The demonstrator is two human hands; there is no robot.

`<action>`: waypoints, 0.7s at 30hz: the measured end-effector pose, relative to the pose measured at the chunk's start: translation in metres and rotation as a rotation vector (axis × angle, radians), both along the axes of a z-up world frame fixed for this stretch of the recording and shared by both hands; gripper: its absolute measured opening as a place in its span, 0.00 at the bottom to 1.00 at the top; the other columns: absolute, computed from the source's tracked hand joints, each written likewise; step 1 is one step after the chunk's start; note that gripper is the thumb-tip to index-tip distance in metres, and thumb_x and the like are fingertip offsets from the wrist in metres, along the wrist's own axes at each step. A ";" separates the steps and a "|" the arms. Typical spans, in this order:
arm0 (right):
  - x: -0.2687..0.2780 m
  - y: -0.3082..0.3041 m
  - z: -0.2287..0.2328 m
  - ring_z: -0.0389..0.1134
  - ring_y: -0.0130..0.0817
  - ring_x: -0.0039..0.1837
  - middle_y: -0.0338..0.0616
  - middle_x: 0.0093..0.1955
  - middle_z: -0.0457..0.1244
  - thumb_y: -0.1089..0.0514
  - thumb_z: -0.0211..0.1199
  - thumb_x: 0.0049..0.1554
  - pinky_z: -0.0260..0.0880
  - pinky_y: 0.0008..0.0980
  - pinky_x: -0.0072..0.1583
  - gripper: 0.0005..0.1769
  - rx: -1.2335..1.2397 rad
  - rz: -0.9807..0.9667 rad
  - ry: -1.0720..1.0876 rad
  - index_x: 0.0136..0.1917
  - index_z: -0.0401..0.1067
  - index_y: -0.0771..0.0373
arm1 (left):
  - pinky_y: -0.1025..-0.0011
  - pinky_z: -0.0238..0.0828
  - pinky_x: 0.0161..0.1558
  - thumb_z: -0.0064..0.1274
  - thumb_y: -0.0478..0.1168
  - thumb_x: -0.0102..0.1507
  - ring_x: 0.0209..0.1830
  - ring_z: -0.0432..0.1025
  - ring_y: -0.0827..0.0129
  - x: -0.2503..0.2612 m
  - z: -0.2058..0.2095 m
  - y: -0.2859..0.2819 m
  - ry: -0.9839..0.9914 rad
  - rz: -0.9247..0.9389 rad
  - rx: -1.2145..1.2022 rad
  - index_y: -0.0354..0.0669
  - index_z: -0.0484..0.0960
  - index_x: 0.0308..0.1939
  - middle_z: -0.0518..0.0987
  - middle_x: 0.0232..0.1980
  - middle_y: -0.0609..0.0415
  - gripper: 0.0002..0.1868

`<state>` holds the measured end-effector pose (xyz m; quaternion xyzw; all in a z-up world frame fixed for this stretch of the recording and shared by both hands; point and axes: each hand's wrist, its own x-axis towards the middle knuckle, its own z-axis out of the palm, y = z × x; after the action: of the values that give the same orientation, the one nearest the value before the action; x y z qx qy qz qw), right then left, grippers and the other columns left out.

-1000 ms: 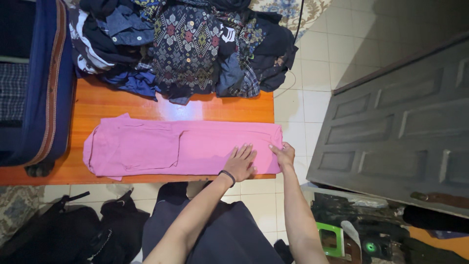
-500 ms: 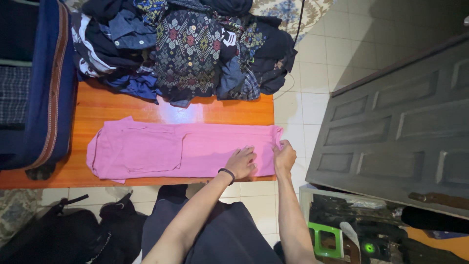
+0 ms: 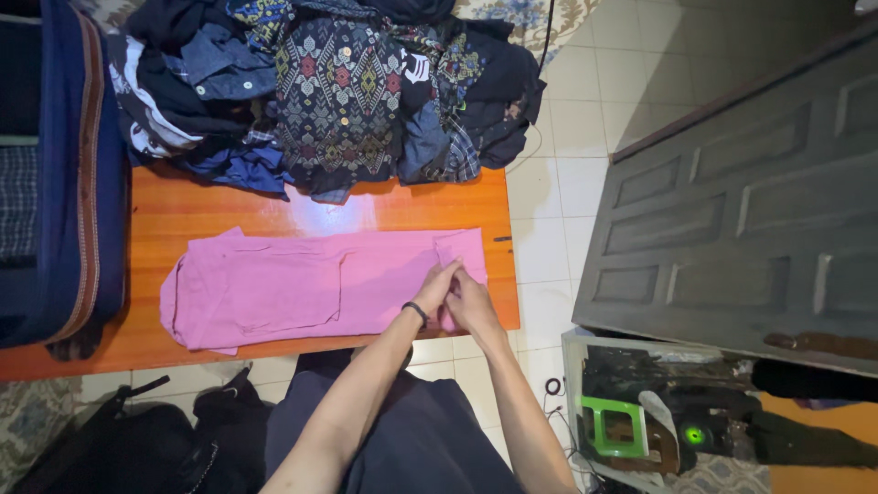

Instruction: The person folds a pink shirt and a patterned shirt by hand on a wooden surface and places them into a suitcase.

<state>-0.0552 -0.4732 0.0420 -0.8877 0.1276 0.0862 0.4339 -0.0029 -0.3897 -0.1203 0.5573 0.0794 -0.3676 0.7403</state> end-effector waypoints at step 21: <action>-0.007 0.005 -0.050 0.36 0.59 0.85 0.57 0.85 0.40 0.47 0.43 0.68 0.32 0.58 0.79 0.33 -0.475 0.129 -0.147 0.82 0.50 0.59 | 0.66 0.72 0.56 0.52 0.35 0.65 0.54 0.75 0.60 -0.008 0.047 0.045 -0.384 0.207 0.350 0.38 0.67 0.70 0.79 0.56 0.44 0.28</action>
<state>-0.0620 -0.4679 -0.0083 -0.9749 0.0556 0.0164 0.2149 -0.0112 -0.3446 -0.0733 0.7251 0.0564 -0.1581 0.6678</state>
